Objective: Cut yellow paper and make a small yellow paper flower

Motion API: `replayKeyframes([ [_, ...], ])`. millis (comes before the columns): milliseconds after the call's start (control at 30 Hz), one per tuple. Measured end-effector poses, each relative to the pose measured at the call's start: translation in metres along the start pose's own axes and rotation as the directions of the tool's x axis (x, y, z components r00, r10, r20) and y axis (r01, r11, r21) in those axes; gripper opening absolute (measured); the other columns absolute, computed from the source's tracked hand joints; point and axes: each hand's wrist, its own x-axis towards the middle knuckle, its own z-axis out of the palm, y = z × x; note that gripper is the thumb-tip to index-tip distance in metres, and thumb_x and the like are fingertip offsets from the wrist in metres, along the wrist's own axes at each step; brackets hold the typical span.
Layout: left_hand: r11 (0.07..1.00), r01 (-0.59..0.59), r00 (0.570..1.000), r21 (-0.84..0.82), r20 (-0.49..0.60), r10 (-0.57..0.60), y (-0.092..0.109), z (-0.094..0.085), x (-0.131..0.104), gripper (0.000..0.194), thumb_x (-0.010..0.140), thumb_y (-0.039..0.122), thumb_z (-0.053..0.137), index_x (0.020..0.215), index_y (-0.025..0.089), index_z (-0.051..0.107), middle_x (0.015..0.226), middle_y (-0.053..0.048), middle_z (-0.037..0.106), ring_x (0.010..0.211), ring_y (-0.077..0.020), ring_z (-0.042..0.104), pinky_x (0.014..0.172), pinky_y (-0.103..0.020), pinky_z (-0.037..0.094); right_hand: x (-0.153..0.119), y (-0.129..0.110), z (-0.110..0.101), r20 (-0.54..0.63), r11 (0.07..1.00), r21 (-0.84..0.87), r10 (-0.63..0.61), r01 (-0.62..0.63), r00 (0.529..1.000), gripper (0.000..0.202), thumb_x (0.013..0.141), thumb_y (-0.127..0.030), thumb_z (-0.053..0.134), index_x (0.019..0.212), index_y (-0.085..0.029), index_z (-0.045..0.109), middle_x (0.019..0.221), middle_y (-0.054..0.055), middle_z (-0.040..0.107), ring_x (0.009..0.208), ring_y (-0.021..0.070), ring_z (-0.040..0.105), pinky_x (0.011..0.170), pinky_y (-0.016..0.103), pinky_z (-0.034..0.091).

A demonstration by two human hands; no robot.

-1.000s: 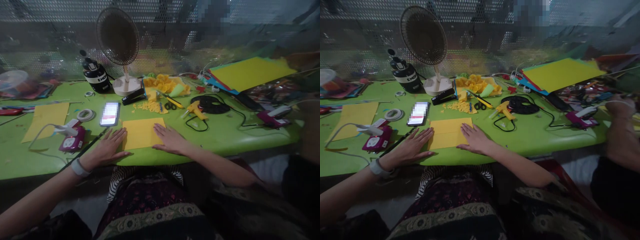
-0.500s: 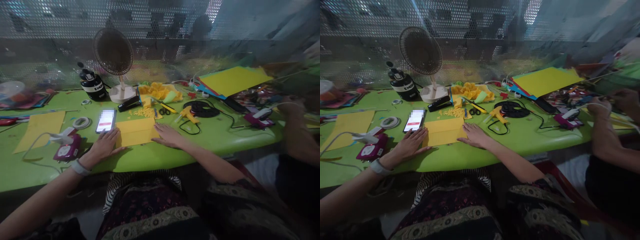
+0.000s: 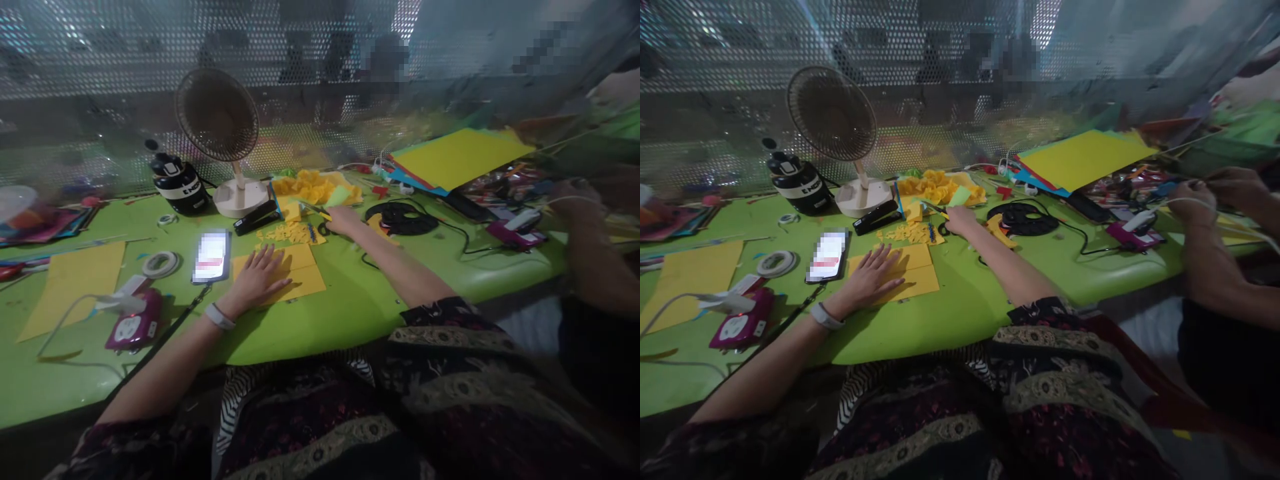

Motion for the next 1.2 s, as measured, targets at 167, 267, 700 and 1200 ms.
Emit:
replayKeyframes([
  [167, 0.997, -0.073, 0.997, -0.008, -0.033, 0.073, -0.006, 0.009, -0.002, 0.077, 0.102, 0.068, 0.031, 0.162, 0.02, 0.028, 0.171, -0.014, 0.022, 0.16, -0.0341, 0.015, 0.129, -0.057, 0.015, 0.013, 0.001, 0.004, 0.003, 1.0, 0.011, 0.016, -0.016, 1.0, 0.036, 0.09, -0.022, 0.062, 0.123, -0.013, 0.069, 0.126, 0.019, 0.07, 0.112, 0.0308, 0.066, 0.087, 0.034, 0.05],
  [267, 0.995, -0.096, 0.995, -0.023, -0.015, 0.096, -0.004, 0.01, -0.003, 0.078, 0.101, 0.07, 0.03, 0.162, 0.021, 0.03, 0.172, -0.013, 0.022, 0.16, -0.0326, 0.014, 0.13, -0.056, 0.014, 0.018, 0.003, -0.001, -0.018, 1.0, 0.014, 0.004, -0.004, 1.0, 0.033, 0.088, -0.024, 0.065, 0.118, -0.011, 0.071, 0.124, 0.02, 0.069, 0.109, 0.0301, 0.066, 0.086, 0.032, 0.049],
  [700, 0.993, -0.075, 0.996, -0.086, 0.031, 0.078, -0.004, 0.012, -0.001, 0.08, 0.1, 0.073, 0.029, 0.162, 0.024, 0.03, 0.172, -0.01, 0.021, 0.16, -0.0313, 0.013, 0.13, -0.055, 0.011, -0.114, 0.024, 0.019, -0.279, 0.862, 0.485, -0.004, 0.144, 0.96, 0.034, 0.077, -0.027, 0.063, 0.109, -0.018, 0.063, 0.106, 0.011, 0.073, 0.094, 0.0276, 0.068, 0.084, 0.039, 0.052],
  [1200, 0.987, -0.147, 0.989, -0.066, 0.008, 0.148, -0.004, 0.008, -0.001, 0.071, 0.103, 0.068, 0.027, 0.161, 0.028, 0.033, 0.172, -0.005, 0.024, 0.16, -0.0301, 0.014, 0.13, -0.054, 0.01, -0.156, 0.042, 0.023, 0.055, 0.963, 0.178, -0.215, 0.202, 0.975, 0.054, 0.089, -0.028, 0.06, 0.142, -0.024, 0.061, 0.123, 0.012, 0.066, 0.099, 0.0266, 0.066, 0.081, 0.033, 0.048],
])
